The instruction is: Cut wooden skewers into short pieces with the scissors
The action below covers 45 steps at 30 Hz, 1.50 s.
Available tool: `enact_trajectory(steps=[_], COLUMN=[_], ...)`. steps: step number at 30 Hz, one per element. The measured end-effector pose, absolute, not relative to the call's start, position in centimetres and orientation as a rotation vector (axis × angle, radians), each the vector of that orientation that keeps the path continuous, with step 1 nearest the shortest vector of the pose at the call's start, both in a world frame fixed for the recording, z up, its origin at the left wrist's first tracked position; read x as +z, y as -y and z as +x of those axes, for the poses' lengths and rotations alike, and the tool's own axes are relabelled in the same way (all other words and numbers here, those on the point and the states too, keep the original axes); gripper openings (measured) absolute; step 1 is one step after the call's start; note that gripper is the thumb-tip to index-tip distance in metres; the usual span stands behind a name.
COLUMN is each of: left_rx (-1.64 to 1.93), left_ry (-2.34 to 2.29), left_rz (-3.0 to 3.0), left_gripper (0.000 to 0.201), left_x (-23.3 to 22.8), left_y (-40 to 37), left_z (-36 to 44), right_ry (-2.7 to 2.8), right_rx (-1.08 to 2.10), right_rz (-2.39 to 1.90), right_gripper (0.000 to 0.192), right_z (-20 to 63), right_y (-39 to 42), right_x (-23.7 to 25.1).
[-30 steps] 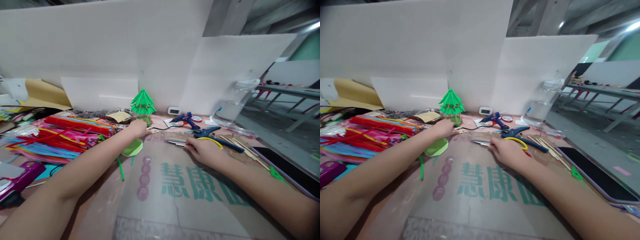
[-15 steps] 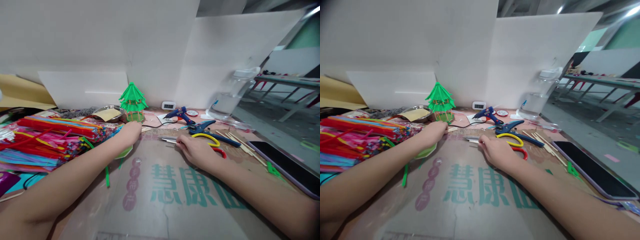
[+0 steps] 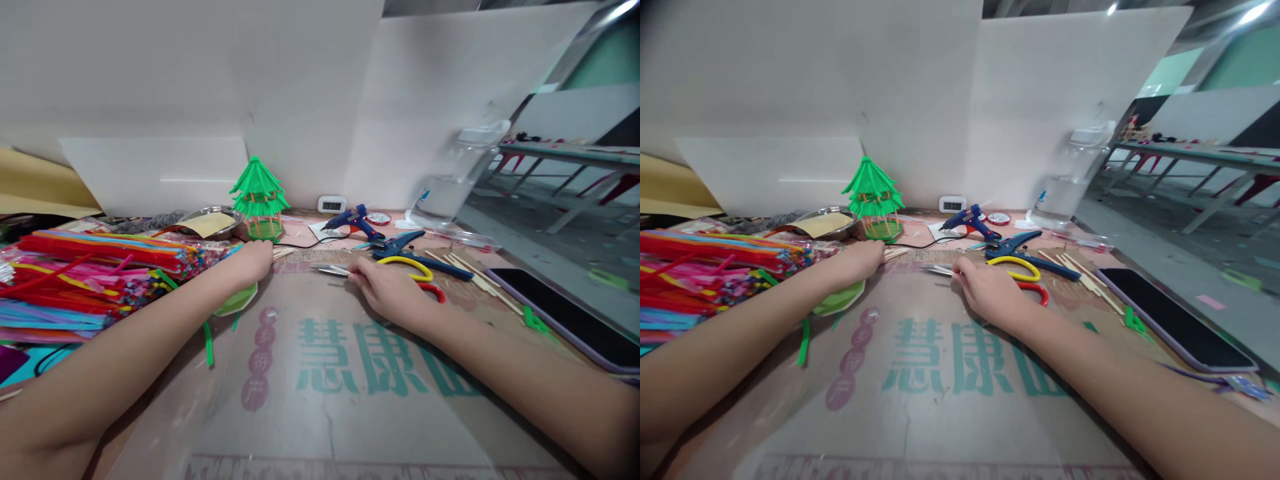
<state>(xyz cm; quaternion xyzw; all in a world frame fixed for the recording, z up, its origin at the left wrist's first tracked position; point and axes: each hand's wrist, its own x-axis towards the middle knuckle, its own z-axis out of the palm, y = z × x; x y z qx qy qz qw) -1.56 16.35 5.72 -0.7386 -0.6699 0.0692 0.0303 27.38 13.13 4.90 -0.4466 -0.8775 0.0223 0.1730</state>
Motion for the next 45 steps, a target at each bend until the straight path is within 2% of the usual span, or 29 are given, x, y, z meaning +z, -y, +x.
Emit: enact_trajectory(steps=[3,6,9,13,17,21,26,30,34,38,42,45], left_rx=[0.172,0.08,-0.038,-0.242,-0.567,-0.937,-1.358,-1.579,-1.778,-1.946,-2.093,-2.171], left_ry=[2.053,2.027,2.009,2.03,2.016,1.885,1.714,1.639,1.581,1.646,1.713,1.71], left_rz=[-2.249,-2.231,-2.256,-2.336,-2.473,-2.764,-2.925,-2.965,-3.02,-2.992,-2.953,-2.94], left_gripper=[0.038,0.037,0.037,0.038,0.025,0.035,0.03,0.024,0.02,0.015,0.022,0.028], left_x=[5.1,4.5,4.0,4.4,7.3,9.1,6.4,4.2,3.6,3.6,3.4,3.4], left_y=[-16.5,-16.1,-15.8,-16.0,-15.4,-11.4,-6.5,-6.0,-6.2,-6.1,-6.4,-6.6], left_z=[-1.3,-1.0,-1.0,-1.4,-0.8,1.4,4.1,4.9,5.5,6.0,6.2,5.9], right_ry=[2.192,1.839,1.675,1.573,1.601,1.596,1.691,1.807,1.895,1.923,1.848,1.979], right_rx=[0.602,1.146,1.385,1.517,1.5,1.452,1.31,1.13,0.998,0.975,1.049,0.65], right_rz=[-1.189,-1.02,-0.936,-0.845,-0.787,-0.762,-0.77,-0.805,-0.798,-0.793,-0.763,-0.635], right_gripper=[0.011,0.015,0.023,0.032,0.031,0.025,0.012,0.021,0.014,0.012,0.018,0.018], right_z=[26.7,25.8,25.0,24.4,24.4,24.6,23.9,23.4,23.1,22.5,22.6,23.7], right_y=[-12.4,-11.3,-10.1,-8.8,-8.5,-8.8,-8.7,-8.4,-8.0,-7.8,-8.1,-8.0], right_x=[5.3,5.9,6.4,7.1,7.4,7.3,7.0,6.5,6.2,5.7,5.2,6.1])
